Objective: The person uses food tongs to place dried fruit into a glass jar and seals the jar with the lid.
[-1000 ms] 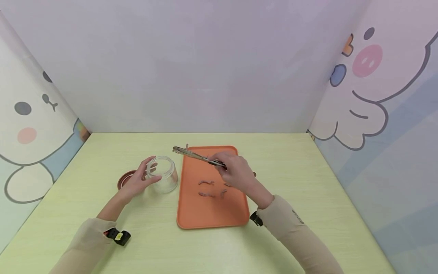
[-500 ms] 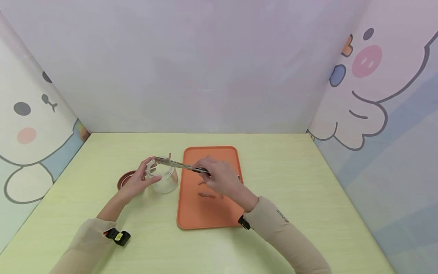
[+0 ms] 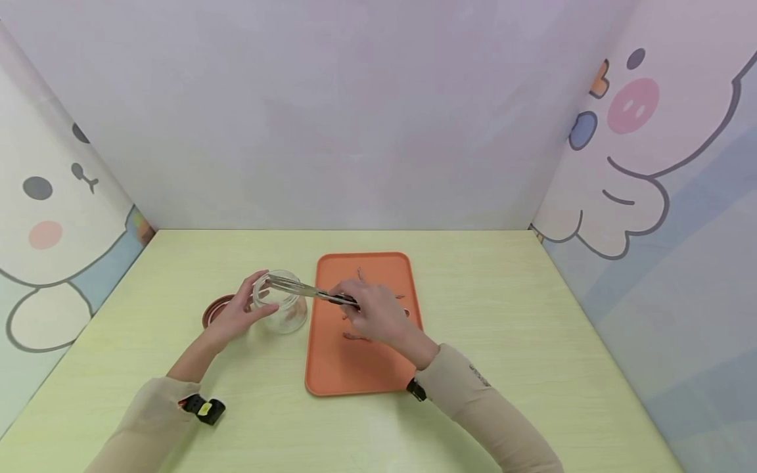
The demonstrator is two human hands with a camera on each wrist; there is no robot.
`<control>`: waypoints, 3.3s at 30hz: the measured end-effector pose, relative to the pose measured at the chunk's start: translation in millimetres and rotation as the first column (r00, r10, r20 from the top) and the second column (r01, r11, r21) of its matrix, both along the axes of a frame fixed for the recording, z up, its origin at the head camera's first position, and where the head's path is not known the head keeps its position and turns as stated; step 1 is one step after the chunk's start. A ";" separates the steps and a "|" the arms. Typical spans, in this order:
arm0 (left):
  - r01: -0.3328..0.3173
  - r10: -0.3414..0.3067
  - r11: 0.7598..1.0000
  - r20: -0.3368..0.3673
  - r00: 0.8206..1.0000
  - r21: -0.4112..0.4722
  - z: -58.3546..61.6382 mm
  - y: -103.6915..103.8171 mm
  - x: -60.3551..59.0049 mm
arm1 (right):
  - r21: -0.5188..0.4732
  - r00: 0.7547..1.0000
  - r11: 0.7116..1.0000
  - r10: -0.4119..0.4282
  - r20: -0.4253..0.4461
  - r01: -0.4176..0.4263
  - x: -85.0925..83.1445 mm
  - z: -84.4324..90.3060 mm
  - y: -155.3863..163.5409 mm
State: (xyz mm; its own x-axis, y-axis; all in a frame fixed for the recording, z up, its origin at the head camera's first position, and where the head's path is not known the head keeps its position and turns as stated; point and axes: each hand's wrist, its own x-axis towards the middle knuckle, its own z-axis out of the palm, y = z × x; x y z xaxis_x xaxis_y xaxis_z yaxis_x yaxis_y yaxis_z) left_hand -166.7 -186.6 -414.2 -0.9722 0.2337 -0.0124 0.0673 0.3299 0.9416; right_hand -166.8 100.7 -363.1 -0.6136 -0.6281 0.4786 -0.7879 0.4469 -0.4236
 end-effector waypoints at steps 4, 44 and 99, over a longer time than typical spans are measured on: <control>0.002 -0.002 1.000 0.008 1.000 0.001 7.5 2.4 2.2 | -0.015 0.999 0.999 -0.035 0.015 0.035 -2.2 2.3 9.1; -0.012 0.012 1.000 0.022 1.000 -0.027 29.3 11.0 14.7 | 0.051 0.890 0.904 -0.426 0.164 0.424 -11.7 -52.5 117.5; -0.012 0.013 1.000 0.031 0.999 -0.025 22.3 8.7 10.9 | 0.181 0.855 0.875 -0.479 0.198 0.449 -16.5 -65.4 60.7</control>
